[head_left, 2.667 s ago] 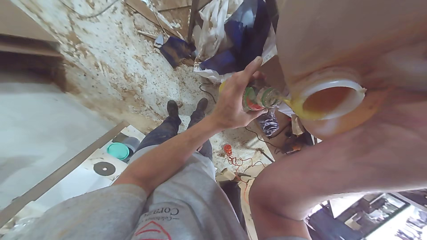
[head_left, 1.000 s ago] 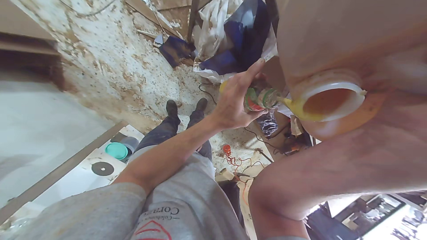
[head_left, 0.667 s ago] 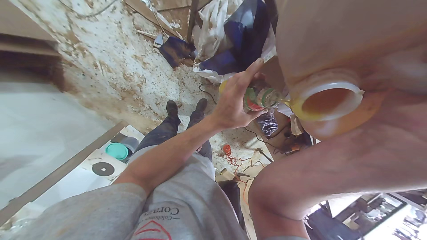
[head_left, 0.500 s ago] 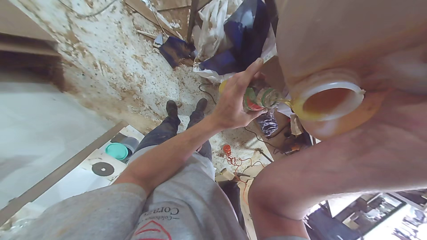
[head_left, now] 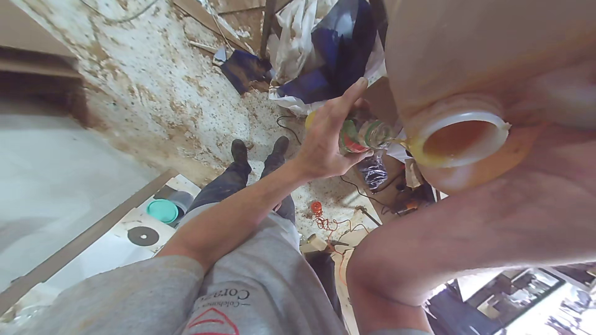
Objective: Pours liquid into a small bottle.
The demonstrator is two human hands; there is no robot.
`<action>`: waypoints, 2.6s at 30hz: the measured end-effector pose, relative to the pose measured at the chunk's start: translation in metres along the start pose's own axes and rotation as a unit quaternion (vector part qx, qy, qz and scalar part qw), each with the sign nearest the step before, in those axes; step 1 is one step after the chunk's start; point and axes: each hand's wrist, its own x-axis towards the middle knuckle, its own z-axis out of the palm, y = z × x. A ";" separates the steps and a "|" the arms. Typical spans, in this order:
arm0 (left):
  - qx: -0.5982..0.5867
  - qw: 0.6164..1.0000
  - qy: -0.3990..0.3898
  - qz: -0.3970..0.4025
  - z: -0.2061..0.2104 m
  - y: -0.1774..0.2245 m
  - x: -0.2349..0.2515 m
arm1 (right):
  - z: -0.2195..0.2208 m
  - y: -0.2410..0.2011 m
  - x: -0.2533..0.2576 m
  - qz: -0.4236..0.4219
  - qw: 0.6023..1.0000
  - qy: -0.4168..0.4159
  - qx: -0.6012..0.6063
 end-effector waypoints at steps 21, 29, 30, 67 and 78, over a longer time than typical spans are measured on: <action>0.002 1.000 0.003 0.005 -0.003 0.005 0.005 | -0.015 0.001 0.000 -0.019 0.997 -0.006 -0.078; 0.005 1.000 0.004 0.005 -0.001 0.003 0.002 | -0.013 0.001 -0.001 -0.017 0.998 -0.003 -0.062; 0.007 1.000 0.003 0.005 -0.001 0.002 0.002 | -0.011 0.001 -0.001 -0.014 0.998 -0.005 -0.056; -0.003 1.000 -0.003 0.004 -0.002 0.003 0.001 | -0.004 0.000 -0.001 -0.013 1.000 -0.006 -0.027; 0.003 1.000 0.000 0.011 -0.002 0.004 0.003 | -0.022 0.002 -0.002 -0.018 0.996 0.011 -0.081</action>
